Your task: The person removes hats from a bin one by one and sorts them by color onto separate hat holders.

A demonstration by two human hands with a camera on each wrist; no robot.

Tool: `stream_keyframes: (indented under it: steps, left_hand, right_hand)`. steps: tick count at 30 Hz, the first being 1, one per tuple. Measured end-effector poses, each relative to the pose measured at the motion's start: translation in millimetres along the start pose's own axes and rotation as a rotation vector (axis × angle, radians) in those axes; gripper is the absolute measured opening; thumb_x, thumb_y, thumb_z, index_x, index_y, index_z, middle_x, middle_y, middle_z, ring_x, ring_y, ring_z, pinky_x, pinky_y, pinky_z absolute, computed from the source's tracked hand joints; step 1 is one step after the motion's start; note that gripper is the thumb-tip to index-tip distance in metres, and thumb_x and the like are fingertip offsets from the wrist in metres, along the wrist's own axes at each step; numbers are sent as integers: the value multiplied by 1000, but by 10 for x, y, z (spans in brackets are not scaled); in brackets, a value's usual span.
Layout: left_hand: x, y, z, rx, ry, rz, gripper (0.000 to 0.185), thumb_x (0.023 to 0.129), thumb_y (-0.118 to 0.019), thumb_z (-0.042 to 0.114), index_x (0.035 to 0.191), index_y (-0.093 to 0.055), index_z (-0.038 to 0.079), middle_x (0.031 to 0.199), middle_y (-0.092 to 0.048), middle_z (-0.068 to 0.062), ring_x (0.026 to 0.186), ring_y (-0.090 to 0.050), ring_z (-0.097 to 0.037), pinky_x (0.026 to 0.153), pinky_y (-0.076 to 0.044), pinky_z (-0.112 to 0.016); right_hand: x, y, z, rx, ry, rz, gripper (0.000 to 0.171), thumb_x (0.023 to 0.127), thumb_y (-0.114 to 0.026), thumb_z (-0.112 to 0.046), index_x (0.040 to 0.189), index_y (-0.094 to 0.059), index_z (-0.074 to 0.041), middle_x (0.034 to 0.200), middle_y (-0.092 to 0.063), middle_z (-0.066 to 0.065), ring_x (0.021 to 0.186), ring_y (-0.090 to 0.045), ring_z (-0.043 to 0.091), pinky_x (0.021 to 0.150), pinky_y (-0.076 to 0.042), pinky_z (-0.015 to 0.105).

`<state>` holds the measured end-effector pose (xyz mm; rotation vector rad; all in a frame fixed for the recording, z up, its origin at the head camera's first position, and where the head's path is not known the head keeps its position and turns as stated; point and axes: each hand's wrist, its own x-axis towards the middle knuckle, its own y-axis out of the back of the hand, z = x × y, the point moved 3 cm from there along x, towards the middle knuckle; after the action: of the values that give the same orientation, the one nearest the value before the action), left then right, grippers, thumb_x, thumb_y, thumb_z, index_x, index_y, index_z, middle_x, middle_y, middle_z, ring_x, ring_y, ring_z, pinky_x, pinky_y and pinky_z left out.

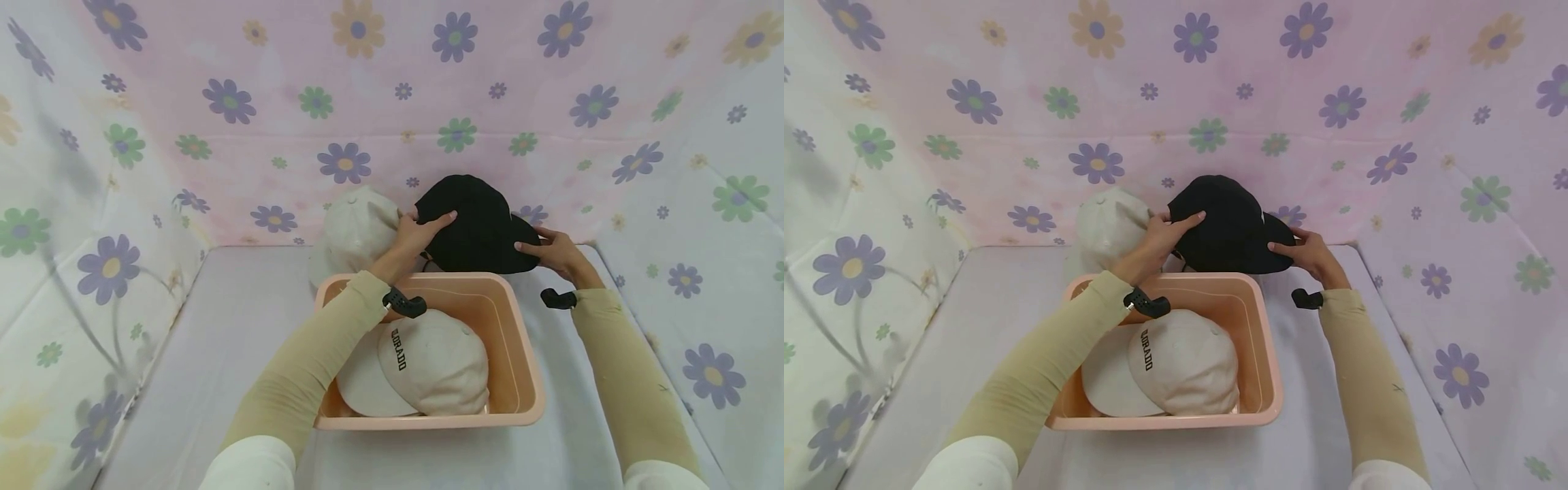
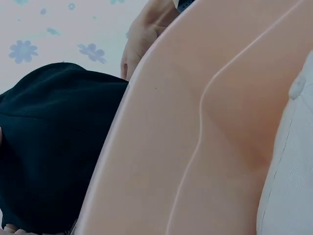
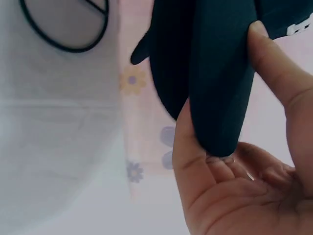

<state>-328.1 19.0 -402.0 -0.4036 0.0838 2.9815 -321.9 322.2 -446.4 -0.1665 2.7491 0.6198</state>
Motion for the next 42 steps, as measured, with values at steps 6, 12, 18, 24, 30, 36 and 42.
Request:
stream_keyframes:
  steps: [6,12,18,24,30,36,42]
  left_hand:
    - [0,6,-32,-7,-3,-9,111,85,-80,51,162,-15,5,168,-21,-12,152,-28,-27,122,-31,-43]
    - [10,28,-57,-4,-20,-33,109,82,-83,49,161,-21,5,164,-27,-12,150,-33,-26,121,-32,-42]
    - [23,44,-68,-5,-42,-25,110,79,-88,40,160,-23,6,164,-28,-13,149,-34,-26,121,-33,-41]
    - [27,48,-59,47,-51,-14,105,77,-90,41,156,-30,6,159,-34,-12,146,-38,-25,119,-37,-41]
    - [10,-4,-79,131,-107,0,98,76,-91,41,150,-36,6,151,-43,-11,138,-46,-25,114,-43,-40]
    - [21,-33,-102,133,-138,14,103,76,-91,37,154,-33,5,157,-38,-13,143,-42,-27,116,-40,-41]
    - [27,-19,-110,94,-111,11,103,77,-91,36,154,-30,5,159,-35,-13,146,-39,-27,117,-39,-42]
  right_hand:
    - [67,-28,107,52,-4,-25,94,100,-67,-29,164,-1,-6,164,-18,32,144,-38,47,116,-36,53]
    - [88,-43,134,73,19,-21,92,100,-66,-29,164,-4,-6,163,-23,30,142,-42,43,113,-40,48]
    - [67,-70,118,47,51,-25,95,99,-68,-28,164,-2,-5,162,-25,31,135,-49,40,109,-47,44]
    - [44,-71,115,1,70,-47,98,98,-68,-20,163,3,-5,164,-14,33,145,-33,49,115,-36,58]
    - [48,-73,202,-92,98,-56,100,97,-71,-25,164,3,-8,163,-18,33,146,-32,48,114,-37,60]
    - [60,-100,249,-99,122,-62,101,96,-73,-25,164,0,-9,161,-23,34,145,-33,48,114,-36,61]
    - [65,-105,215,-107,132,-69,101,96,-72,-27,164,0,-9,161,-22,34,145,-33,49,114,-36,62]
